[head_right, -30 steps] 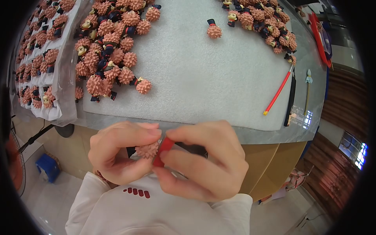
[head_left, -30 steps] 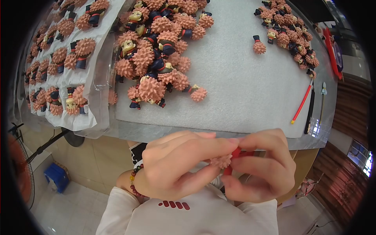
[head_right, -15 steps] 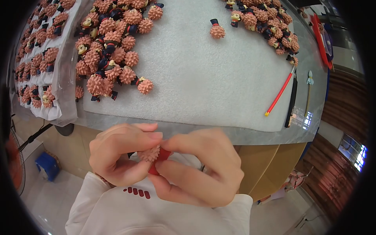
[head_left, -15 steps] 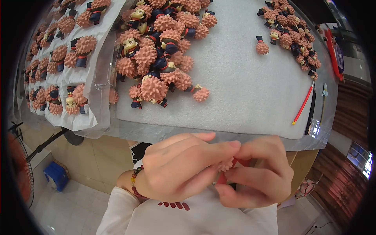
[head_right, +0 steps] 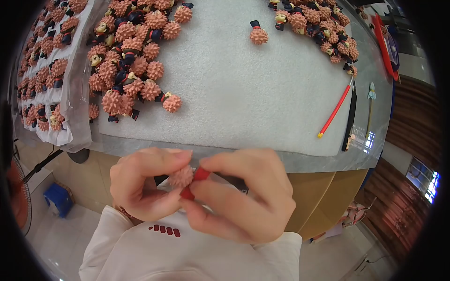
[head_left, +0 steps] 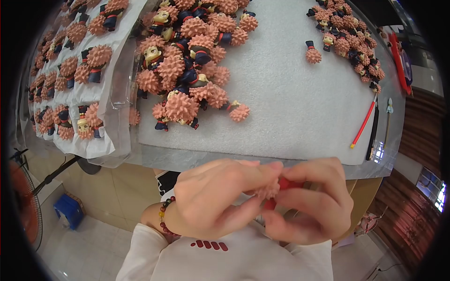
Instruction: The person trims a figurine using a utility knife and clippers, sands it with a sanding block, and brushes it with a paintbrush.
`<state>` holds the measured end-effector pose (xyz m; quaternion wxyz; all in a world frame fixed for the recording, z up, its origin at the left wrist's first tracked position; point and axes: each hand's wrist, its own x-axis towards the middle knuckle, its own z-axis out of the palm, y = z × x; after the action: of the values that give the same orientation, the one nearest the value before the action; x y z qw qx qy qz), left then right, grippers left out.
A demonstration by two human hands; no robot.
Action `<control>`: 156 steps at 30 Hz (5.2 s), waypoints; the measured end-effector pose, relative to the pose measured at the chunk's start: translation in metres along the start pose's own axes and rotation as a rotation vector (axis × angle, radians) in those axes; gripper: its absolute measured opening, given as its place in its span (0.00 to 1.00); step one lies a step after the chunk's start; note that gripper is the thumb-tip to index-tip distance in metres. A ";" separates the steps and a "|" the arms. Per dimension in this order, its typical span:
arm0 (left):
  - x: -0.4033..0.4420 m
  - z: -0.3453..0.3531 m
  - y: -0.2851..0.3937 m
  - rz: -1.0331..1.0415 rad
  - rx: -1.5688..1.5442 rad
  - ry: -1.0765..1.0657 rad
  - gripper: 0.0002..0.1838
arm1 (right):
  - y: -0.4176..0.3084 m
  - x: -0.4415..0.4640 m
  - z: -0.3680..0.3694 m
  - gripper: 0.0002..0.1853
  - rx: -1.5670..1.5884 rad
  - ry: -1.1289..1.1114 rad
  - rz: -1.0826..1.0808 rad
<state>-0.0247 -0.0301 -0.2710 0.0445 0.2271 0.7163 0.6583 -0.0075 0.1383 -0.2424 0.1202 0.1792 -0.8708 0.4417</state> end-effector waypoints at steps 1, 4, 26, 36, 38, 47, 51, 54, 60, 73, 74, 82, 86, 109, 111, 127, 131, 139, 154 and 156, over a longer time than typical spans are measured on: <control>0.000 0.000 -0.001 0.001 0.010 -0.002 0.19 | 0.000 -0.001 0.002 0.17 -0.018 0.017 -0.001; -0.002 -0.002 -0.005 0.010 0.015 -0.001 0.19 | 0.001 -0.003 0.005 0.18 -0.033 0.039 0.008; -0.003 0.012 -0.006 -0.023 -0.068 0.170 0.16 | 0.003 -0.003 0.001 0.18 0.050 -0.014 0.004; -0.001 0.010 -0.006 -0.005 -0.058 0.145 0.18 | 0.012 0.001 -0.006 0.14 0.058 -0.100 -0.017; -0.001 0.010 -0.008 0.004 -0.083 0.141 0.18 | 0.009 0.003 -0.009 0.14 0.076 -0.150 -0.035; -0.002 0.009 -0.007 -0.011 -0.137 0.110 0.18 | 0.005 0.003 -0.012 0.16 0.097 -0.183 -0.023; 0.000 -0.001 -0.008 -0.092 -0.077 -0.022 0.19 | 0.016 0.008 -0.016 0.18 0.089 -0.191 -0.004; -0.002 0.002 -0.008 -0.148 -0.253 -0.009 0.20 | 0.022 0.006 -0.020 0.19 0.109 -0.142 0.005; -0.001 -0.001 -0.004 -0.198 -0.287 -0.031 0.22 | 0.013 -0.002 -0.019 0.20 0.107 -0.073 -0.030; -0.001 0.010 -0.011 0.012 -0.216 0.144 0.15 | 0.004 0.006 -0.004 0.16 0.018 -0.008 -0.028; -0.002 0.010 -0.011 0.010 -0.207 0.144 0.14 | 0.000 0.003 -0.001 0.16 0.038 0.003 -0.047; -0.002 0.009 -0.011 -0.024 -0.221 0.127 0.15 | 0.003 -0.003 0.004 0.18 0.048 -0.003 -0.075; -0.002 0.003 -0.008 -0.048 -0.194 0.028 0.14 | 0.015 -0.001 -0.006 0.17 0.026 0.000 -0.046; -0.001 0.002 -0.007 0.100 0.036 0.027 0.16 | 0.005 0.000 0.001 0.15 -0.017 -0.005 -0.074; 0.000 0.003 -0.010 0.105 0.042 0.037 0.15 | 0.004 0.001 0.001 0.15 -0.014 -0.017 -0.073; 0.001 0.003 -0.008 0.101 0.002 0.015 0.16 | 0.008 -0.007 0.002 0.20 0.100 0.011 0.042; 0.003 0.003 -0.008 0.110 -0.005 0.016 0.17 | 0.004 -0.004 -0.005 0.19 0.088 -0.092 -0.034; 0.001 0.002 -0.006 0.035 -0.118 0.018 0.20 | 0.018 -0.001 -0.023 0.18 0.041 -0.106 -0.079; 0.002 0.007 -0.009 0.057 -0.056 0.082 0.18 | 0.010 0.005 -0.014 0.16 -0.001 -0.158 -0.102; 0.004 0.002 -0.008 0.070 -0.015 0.005 0.18 | 0.010 0.005 -0.014 0.16 -0.022 -0.154 -0.108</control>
<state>-0.0297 -0.0269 -0.2779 0.0213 0.2502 0.7032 0.6652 -0.0152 0.1542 -0.2397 0.0784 0.2581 -0.8713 0.4101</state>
